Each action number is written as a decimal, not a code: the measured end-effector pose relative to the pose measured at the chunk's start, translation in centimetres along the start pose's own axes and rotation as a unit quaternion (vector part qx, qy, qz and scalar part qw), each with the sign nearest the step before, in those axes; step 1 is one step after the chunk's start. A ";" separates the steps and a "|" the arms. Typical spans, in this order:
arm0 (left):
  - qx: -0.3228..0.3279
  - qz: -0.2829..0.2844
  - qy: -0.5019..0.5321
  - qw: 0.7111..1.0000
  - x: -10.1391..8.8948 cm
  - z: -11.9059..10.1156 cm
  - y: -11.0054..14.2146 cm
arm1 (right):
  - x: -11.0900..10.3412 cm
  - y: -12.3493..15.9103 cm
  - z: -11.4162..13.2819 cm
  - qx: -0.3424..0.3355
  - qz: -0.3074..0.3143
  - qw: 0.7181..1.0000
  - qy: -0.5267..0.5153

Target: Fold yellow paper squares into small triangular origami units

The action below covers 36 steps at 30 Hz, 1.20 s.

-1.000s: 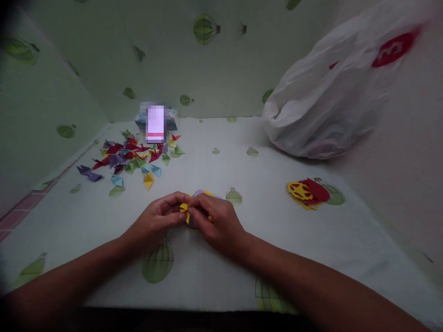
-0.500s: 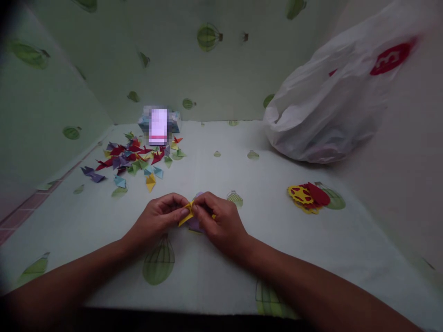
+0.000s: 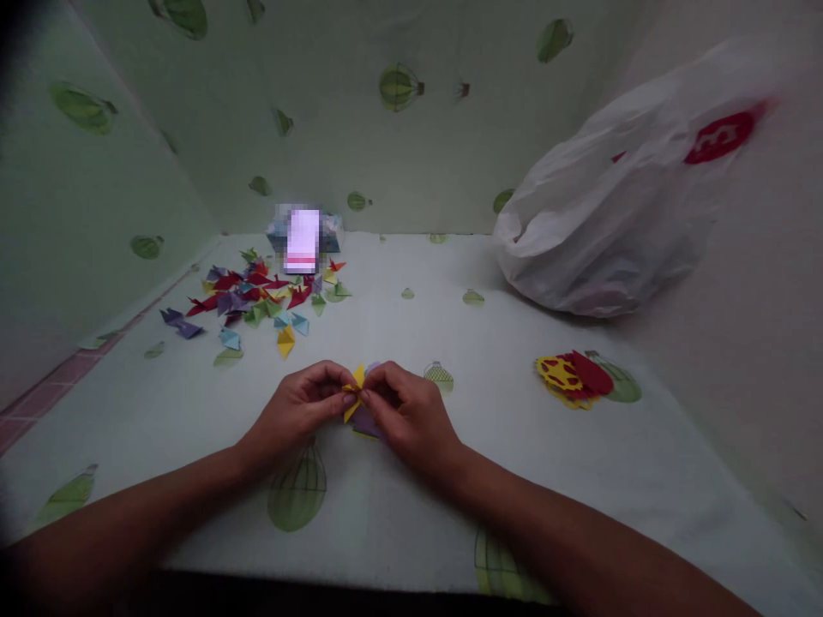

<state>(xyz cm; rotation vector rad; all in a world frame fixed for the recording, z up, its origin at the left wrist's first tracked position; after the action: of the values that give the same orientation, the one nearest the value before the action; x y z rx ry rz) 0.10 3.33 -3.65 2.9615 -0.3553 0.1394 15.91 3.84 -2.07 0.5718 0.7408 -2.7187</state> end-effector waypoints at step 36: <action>0.109 -0.060 -0.222 0.967 0.2 -2.7 1.0 | 0.5 0.4 1.0 -0.099 0.028 0.987 0.121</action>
<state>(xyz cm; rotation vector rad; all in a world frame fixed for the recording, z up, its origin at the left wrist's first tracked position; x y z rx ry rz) -0.18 2.79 -0.82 3.2019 -0.2214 -0.5416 15.36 2.89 -1.70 0.8682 1.0241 -2.5122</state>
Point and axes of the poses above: each hand's wrist, its own y-axis away from the middle knuckle, its own x-axis out of the palm, z = x × y, the point moved 4 cm from there along -y, towards the middle knuckle, and after that the axes turned 3 degrees about -x, right-handed, at the moved point
